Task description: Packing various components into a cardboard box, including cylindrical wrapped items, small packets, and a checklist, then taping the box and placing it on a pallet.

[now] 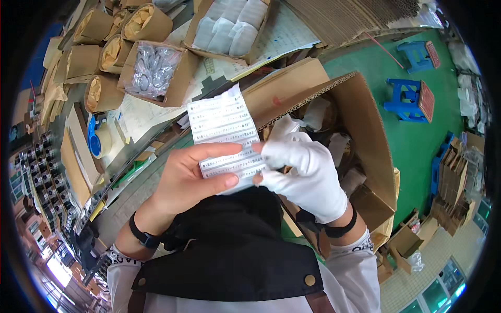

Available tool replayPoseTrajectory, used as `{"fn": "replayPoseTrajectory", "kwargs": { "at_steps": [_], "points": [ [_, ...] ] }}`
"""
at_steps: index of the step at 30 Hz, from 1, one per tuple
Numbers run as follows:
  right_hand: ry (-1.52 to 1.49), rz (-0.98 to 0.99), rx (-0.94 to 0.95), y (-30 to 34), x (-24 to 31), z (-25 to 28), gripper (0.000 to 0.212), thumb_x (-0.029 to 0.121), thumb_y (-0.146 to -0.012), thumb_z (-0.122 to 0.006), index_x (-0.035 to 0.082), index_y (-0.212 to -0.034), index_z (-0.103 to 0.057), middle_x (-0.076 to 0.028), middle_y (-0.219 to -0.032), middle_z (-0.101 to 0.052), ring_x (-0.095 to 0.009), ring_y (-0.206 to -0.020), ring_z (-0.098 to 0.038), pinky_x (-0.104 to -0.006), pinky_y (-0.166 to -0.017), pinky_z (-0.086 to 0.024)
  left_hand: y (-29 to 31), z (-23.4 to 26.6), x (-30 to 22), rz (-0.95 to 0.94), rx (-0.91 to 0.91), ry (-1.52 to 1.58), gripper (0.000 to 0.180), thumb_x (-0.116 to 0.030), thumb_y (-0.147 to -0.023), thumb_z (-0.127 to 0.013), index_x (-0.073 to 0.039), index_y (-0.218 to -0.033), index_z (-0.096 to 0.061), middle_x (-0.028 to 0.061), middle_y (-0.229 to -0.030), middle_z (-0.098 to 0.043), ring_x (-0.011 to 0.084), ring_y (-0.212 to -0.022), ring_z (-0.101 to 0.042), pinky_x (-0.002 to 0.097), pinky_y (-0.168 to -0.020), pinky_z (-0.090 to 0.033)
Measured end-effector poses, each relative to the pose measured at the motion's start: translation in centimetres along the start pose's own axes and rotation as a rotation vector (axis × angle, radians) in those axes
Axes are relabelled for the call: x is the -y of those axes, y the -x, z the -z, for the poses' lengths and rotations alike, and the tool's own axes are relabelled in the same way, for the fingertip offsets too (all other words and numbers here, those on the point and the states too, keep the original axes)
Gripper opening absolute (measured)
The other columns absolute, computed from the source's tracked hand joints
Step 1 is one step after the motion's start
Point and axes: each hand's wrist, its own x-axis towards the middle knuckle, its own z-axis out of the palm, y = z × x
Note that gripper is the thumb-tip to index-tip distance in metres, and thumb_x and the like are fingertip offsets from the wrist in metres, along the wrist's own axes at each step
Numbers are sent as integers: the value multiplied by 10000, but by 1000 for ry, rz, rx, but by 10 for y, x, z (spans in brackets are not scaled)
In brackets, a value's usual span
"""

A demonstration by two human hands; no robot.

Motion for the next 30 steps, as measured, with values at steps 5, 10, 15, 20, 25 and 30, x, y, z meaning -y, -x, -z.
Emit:
{"fn": "replayPoseTrajectory", "kwargs": {
  "at_steps": [5, 10, 15, 20, 25, 30],
  "points": [
    [-67, 73, -125, 3, -6, -7, 291, 49, -647, -822, 121, -910, -721, -4, -796, -672, -202, -689, -618, -296, -639, -473, -2, 6, 3, 83, 56, 49, 301, -145, -974, -559, 36, -1208, -609, 122, -1191, -634, 153, -1075, -586, 288, -962, -435],
    [30, 289, -245, 5, -7, -8, 250, 38, -671, -810, 135, -872, -697, -20, -803, -671, -205, -675, -623, -311, -620, -475, -7, -3, 2, 137, 86, 106, 462, -291, -1044, -372, 83, -1194, -598, 161, -1205, -620, 200, -1111, -585, 324, -997, -426],
    [112, 325, -302, 18, -15, -15, 228, 6, -693, -791, 120, -840, -659, -33, -815, -668, -212, -692, -634, -322, -624, -483, -8, -11, 7, 127, 12, 191, 490, -289, -1048, -338, 113, -1222, -557, 191, -1264, -575, 240, -1180, -550, 359, -1028, -410],
    [-487, -567, -376, 19, -49, 36, 64, -1, -820, -670, -41, -868, -657, -28, -833, -681, -59, -756, -599, -219, -661, -494, -9, 3, 23, 72, -351, 191, 462, -254, -1044, -353, 122, -1253, -521, 193, -1303, -545, 256, -1205, -532, 383, -1049, -397],
    [630, -622, -315, 5, -197, 85, 168, 154, -785, -683, 76, -933, -693, -161, -917, -686, -329, -851, -665, -390, -781, -531, -10, 17, 25, -17, -389, 176, 415, -204, -1032, -380, 109, -1270, -514, 186, -1336, -518, 244, -1245, -489, 373, -1089, -347],
    [725, -577, -614, 15, -206, 48, 421, 226, -733, -766, 113, -1110, -616, -78, -943, -684, -265, -813, -664, -384, -760, -534, 0, 23, 25, -16, -434, 152, 427, -212, -1035, -370, 115, -1272, -509, 182, -1335, -519, 242, -1248, -483, 375, -1094, -338]
  ]
}}
